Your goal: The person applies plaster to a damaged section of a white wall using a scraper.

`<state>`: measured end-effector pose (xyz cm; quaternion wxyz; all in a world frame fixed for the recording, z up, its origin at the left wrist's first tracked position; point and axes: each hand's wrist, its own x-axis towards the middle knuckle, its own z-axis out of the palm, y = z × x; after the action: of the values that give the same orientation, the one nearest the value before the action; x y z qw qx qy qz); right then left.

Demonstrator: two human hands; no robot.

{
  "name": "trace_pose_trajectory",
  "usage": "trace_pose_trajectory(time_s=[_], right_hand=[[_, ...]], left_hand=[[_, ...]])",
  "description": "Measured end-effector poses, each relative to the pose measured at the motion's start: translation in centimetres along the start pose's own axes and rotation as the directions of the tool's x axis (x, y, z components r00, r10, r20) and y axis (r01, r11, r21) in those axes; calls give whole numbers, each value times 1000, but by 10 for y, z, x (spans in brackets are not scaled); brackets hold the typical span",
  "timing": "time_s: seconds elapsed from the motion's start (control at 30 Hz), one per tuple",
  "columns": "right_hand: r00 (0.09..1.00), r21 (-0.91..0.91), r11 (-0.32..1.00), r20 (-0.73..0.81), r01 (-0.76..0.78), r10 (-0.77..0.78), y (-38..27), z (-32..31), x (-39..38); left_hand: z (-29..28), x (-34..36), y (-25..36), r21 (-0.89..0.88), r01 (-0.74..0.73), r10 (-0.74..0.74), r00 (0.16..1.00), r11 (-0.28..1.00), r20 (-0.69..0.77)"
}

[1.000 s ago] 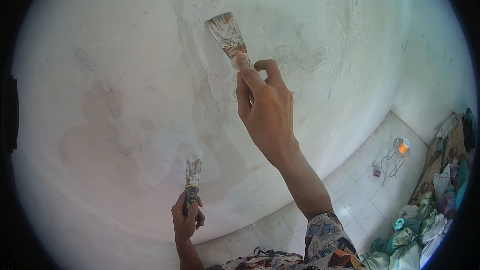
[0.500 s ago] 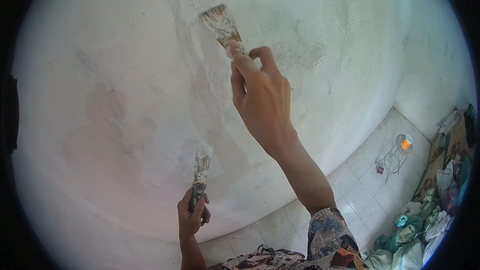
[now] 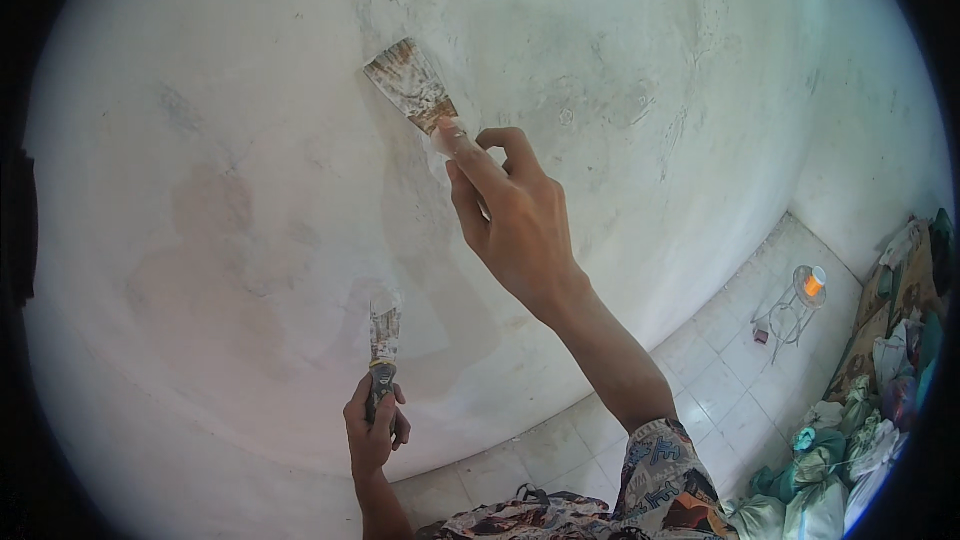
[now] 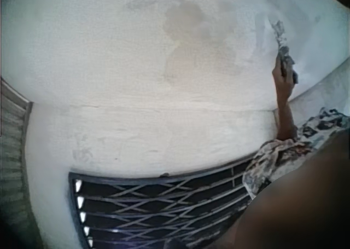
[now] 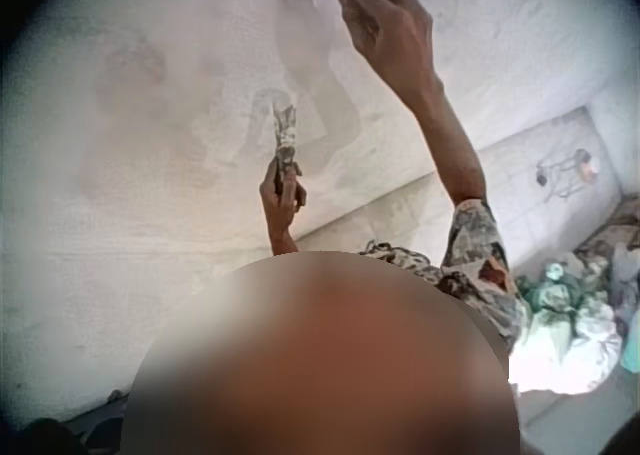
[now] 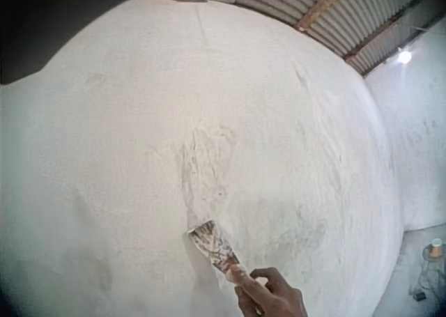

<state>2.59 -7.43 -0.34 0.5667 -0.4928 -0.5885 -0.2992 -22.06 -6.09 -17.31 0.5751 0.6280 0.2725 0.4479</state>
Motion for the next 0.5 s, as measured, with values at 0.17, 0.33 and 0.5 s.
trace_pose_trajectory(time_s=[0.17,0.33,0.5], right_hand=[[1000,-20,1000,26,-7,7,2,5,6],[998,-62,998,54,22,-19,4,-1,13],[996,-62,995,56,77,-74,-1,-4,20]], left_hand=[[1,0,0,-6,-3,3,1000,1000,-2],[4,-1,-2,-19,-15,15,999,1000,-30],[4,-3,0,-12,-31,31,999,999,-28]])
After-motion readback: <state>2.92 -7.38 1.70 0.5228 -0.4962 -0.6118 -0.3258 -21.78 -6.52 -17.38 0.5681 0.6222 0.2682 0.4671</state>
